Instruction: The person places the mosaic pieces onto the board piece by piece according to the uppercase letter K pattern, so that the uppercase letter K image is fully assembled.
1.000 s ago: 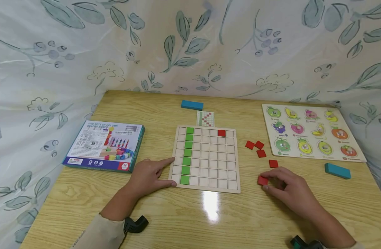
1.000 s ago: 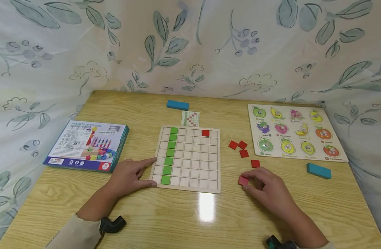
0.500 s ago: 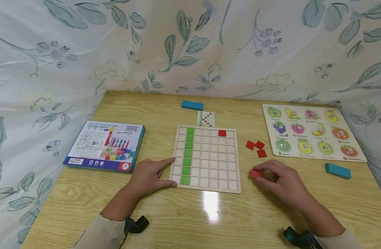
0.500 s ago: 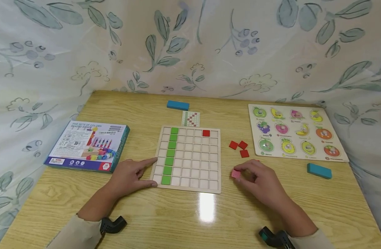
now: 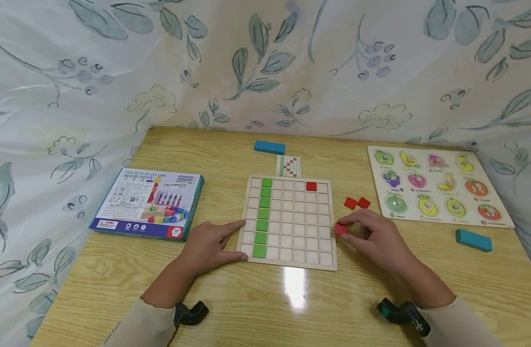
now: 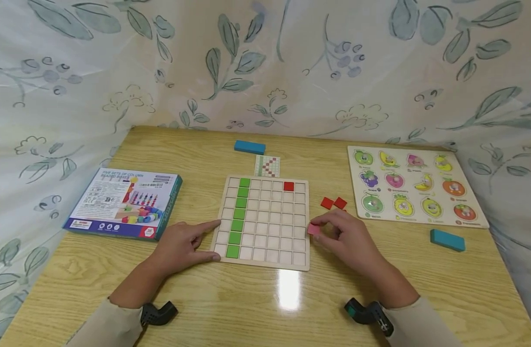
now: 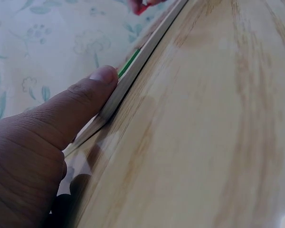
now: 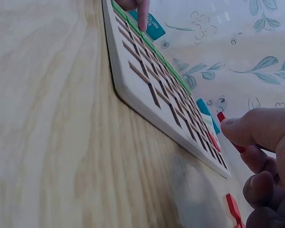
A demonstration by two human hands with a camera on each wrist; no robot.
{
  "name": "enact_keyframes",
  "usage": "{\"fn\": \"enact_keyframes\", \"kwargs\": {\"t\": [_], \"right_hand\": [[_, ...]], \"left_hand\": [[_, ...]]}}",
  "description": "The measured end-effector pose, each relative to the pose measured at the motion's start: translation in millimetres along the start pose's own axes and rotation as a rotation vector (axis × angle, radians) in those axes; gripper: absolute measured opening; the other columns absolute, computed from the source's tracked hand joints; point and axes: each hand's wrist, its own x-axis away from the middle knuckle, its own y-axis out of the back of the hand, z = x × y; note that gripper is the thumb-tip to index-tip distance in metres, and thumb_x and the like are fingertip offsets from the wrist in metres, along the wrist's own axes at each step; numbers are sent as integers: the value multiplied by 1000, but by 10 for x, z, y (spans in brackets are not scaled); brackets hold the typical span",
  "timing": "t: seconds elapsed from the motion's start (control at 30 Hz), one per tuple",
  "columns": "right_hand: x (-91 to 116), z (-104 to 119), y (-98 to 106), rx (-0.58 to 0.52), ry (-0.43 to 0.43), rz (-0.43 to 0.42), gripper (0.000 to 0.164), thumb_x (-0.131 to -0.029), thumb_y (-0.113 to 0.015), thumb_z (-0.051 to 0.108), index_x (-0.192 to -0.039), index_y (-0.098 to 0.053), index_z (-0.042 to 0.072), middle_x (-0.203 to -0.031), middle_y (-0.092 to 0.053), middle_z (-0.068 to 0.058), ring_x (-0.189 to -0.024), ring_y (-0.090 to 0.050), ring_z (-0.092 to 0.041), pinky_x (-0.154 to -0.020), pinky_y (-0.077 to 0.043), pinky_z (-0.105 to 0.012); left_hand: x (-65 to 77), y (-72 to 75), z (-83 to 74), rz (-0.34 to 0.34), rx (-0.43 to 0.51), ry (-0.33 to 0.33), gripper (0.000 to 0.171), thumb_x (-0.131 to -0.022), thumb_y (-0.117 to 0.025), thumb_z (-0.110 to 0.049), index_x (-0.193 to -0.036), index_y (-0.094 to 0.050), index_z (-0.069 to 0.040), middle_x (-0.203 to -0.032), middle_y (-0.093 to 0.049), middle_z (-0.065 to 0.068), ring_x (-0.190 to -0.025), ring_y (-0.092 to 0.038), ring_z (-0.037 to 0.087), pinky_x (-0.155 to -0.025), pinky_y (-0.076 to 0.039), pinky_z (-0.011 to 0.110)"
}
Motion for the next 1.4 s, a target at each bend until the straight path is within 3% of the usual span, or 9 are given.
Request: {"fn": "enact_keyframes", "kwargs": {"t": [0.37,0.93,1.4], "right_hand": [[-249,67,-108,-29,-40,56,29,-91,-89,18,-117,-79,27,-96,-65,5,-71,-51,-16,-63,-40,-30],[-774,154,-288,-55,-66,119,28,-95,-84,22,-122,-79,22,-105,-65,1,-77,-53,-21,-64,-44,-33],[-1094,187,-407,-57,-91,148,29,-97,-80,18,-126,-78,15,-118,-67,-2,-95,-56,-25,-82,-48,-40]], "left_hand": [[3,-6,-1,16,-9,13,84,-79,-86,-66,-149,-67,-23,-60,-34,-19,-55,-26,3,-66,-32,31],[-1,10,-21,4,-8,11,84,-77,-88,-65,-148,-68,-23,-61,-34,-20,-56,-26,3,-66,-31,30],[1,1,-6,5,-3,7,84,-79,-87,-65,-148,-67,-23,-60,-34,-20,-55,-26,3,-65,-31,30]]}}
